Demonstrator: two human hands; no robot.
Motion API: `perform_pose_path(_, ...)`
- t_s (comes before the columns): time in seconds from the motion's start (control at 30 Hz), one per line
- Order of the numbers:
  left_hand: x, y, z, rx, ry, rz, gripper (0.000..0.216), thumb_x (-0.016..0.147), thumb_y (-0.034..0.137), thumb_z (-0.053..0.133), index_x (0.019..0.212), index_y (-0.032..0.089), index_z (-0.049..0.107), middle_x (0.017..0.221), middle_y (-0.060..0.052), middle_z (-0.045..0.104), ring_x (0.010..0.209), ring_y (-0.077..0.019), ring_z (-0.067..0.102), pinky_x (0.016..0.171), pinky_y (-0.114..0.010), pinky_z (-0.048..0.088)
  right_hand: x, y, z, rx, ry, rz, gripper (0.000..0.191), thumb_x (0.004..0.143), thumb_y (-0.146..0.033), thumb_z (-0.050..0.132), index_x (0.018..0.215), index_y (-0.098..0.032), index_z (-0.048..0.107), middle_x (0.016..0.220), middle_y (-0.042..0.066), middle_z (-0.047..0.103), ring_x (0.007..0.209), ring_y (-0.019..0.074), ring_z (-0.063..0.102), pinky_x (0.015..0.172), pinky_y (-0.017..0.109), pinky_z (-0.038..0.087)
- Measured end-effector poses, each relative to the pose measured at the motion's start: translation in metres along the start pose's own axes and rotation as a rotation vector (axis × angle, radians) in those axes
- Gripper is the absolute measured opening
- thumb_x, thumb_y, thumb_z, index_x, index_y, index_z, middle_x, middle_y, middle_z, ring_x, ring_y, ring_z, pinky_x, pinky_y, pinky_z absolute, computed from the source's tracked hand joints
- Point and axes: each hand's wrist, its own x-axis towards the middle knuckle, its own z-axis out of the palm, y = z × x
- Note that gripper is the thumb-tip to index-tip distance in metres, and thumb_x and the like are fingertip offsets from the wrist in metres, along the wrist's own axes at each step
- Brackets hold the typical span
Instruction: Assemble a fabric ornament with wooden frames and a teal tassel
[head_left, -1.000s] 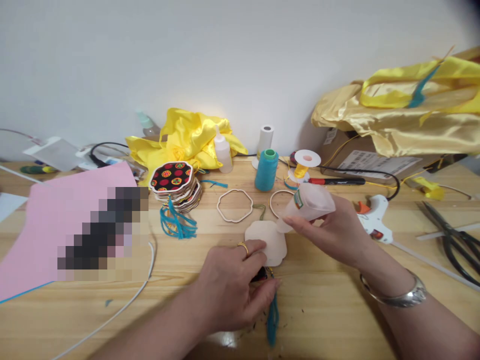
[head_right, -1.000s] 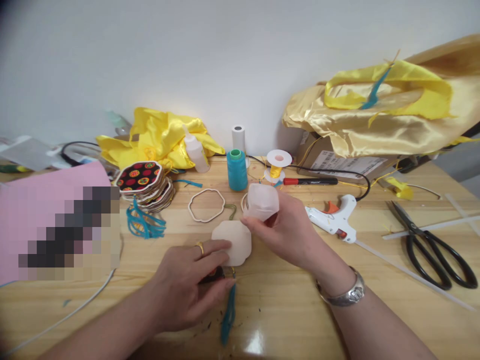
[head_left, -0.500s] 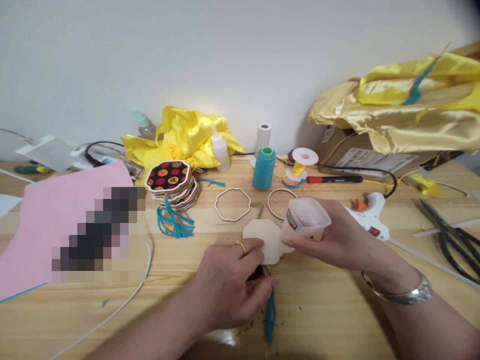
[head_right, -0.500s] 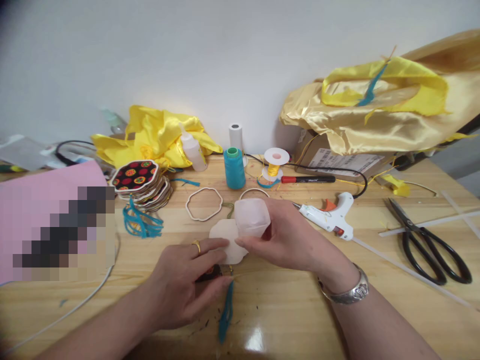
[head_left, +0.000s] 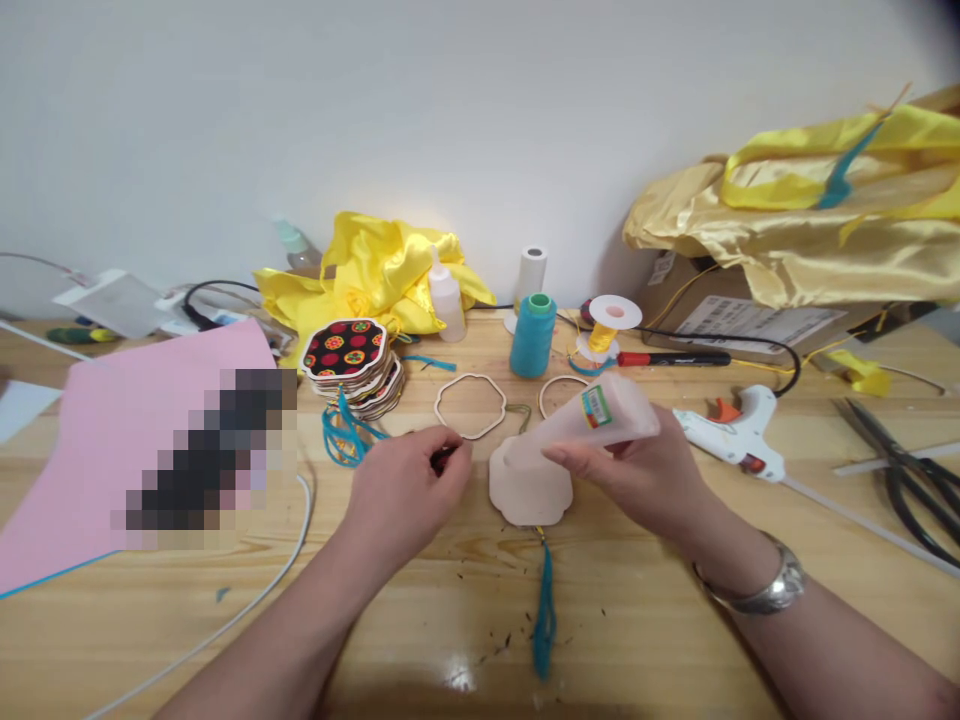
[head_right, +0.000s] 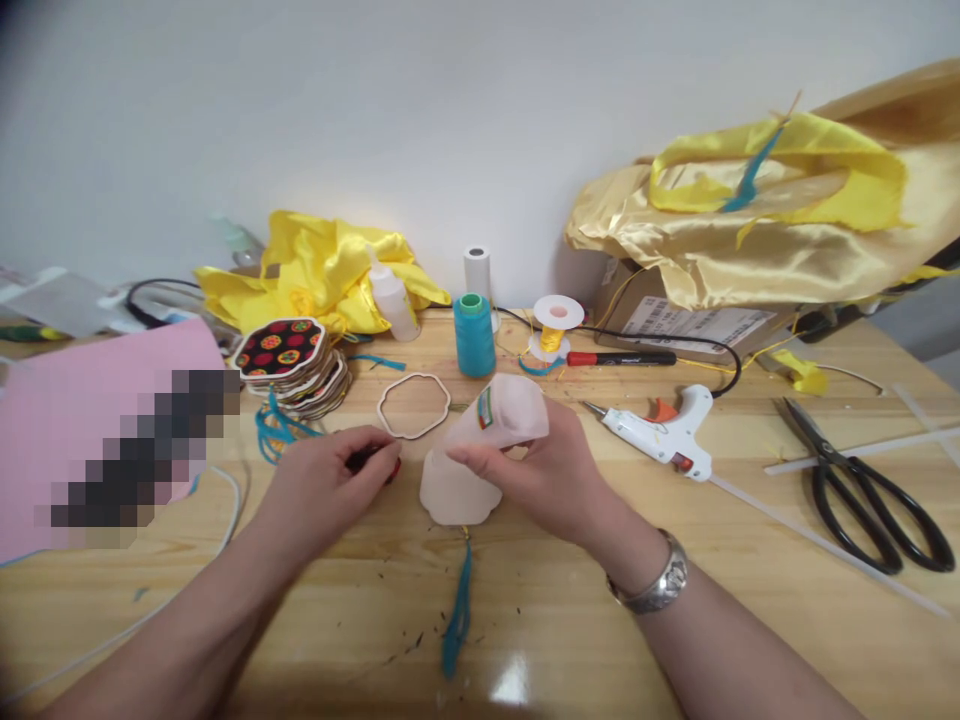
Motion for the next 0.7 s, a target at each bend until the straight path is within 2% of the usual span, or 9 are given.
perform_pose_path(0.07, 0.002, -0.002, 0.001, 0.049, -0.083, -0.008, 0.02, 0.08, 0.028, 0.05, 0.077, 0.021, 0.069, 0.066, -0.001, 0.07, 0.06, -0.0178, 0.062, 0.055, -0.028, 0.041, -0.002, 0.0, 0.006, -0.076, 0.001, -0.052, 0.024, 0.07, -0.036, 0.073, 0.066, -0.02, 0.055, 0.063, -0.002, 0.059, 0.057, 0.0121, 0.053, 0.049, 0.023, 0.044)
perform_pose_path(0.3, 0.002, -0.003, 0.003, -0.041, -0.256, -0.028, 0.021, 0.079, 0.031, 0.05, 0.077, 0.022, 0.069, 0.064, 0.0, 0.069, 0.057, -0.0166, 0.058, 0.054, -0.026, 0.038, -0.005, 0.0, 0.013, -0.17, -0.035, -0.112, 0.027, 0.072, -0.035, 0.071, 0.065, -0.018, 0.051, 0.059, -0.003, 0.054, 0.052, 0.0093, 0.048, 0.048, 0.021, 0.039)
perform_pose_path(0.53, 0.001, -0.003, 0.005, -0.071, -0.316, -0.024, 0.023, 0.079, 0.032, 0.049, 0.071, 0.022, 0.069, 0.064, -0.001, 0.068, 0.059, -0.0165, 0.058, 0.055, -0.026, 0.036, -0.004, -0.002, 0.013, -0.12, -0.082, -0.156, 0.025, 0.072, -0.029, 0.072, 0.068, -0.018, 0.051, 0.062, -0.004, 0.054, 0.053, 0.0082, 0.046, 0.05, 0.02, 0.039)
perform_pose_path(0.7, 0.002, -0.003, 0.007, -0.064, -0.326, -0.031, 0.024, 0.079, 0.033, 0.049, 0.071, 0.022, 0.068, 0.063, -0.001, 0.068, 0.059, -0.0169, 0.058, 0.054, -0.026, 0.035, -0.006, -0.004, 0.012, -0.049, -0.173, -0.142, 0.023, 0.077, -0.029, 0.069, 0.068, -0.019, 0.05, 0.063, -0.005, 0.052, 0.053, 0.0067, 0.044, 0.048, 0.019, 0.036)
